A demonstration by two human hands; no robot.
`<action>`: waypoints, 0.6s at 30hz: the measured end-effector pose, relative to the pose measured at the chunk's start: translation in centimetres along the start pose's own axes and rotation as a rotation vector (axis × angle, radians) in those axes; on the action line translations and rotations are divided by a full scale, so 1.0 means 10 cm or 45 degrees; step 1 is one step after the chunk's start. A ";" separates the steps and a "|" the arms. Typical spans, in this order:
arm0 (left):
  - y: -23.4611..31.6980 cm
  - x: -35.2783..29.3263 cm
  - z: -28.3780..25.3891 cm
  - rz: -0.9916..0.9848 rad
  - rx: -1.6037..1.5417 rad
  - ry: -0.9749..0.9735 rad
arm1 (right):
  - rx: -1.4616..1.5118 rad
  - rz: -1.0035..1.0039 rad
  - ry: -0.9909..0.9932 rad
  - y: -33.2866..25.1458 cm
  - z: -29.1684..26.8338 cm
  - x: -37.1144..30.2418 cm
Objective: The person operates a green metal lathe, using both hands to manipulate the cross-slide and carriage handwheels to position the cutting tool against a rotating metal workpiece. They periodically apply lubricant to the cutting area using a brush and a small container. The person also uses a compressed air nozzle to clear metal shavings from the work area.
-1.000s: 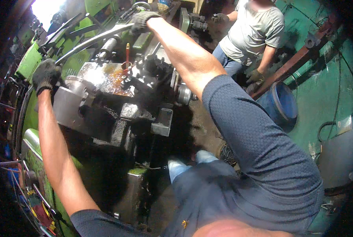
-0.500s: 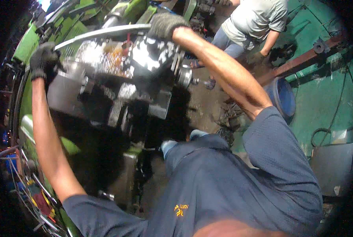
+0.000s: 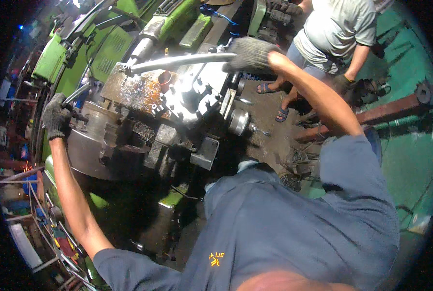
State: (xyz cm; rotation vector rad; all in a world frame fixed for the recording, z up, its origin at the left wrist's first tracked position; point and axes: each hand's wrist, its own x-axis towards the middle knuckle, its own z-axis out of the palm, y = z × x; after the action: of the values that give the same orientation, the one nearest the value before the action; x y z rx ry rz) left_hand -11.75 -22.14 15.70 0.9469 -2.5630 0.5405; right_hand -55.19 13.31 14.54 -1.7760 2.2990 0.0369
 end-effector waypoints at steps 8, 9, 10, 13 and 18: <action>0.48 0.11 -0.30 -0.259 0.218 -0.478 | 0.587 0.032 0.120 1.29 1.06 -1.06; 0.54 0.16 -0.31 -0.245 0.240 -0.578 | 0.742 0.099 0.107 1.43 1.22 -1.15; 0.69 0.19 -0.36 -0.304 0.341 -0.639 | 0.902 0.161 0.102 1.56 1.37 -1.23; 0.79 0.13 -0.49 -0.393 0.368 -0.684 | 1.149 0.217 0.115 1.98 1.93 -1.36; 1.47 -0.28 -0.50 -0.282 0.477 -0.555 | 1.188 0.456 -0.111 2.06 2.03 -1.55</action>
State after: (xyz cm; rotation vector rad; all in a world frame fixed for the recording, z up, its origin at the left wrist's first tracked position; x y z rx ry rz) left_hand -18.74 -7.97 15.45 1.6119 -2.7214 0.8463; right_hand -67.74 36.81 -4.65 -0.8683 2.0037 -0.7440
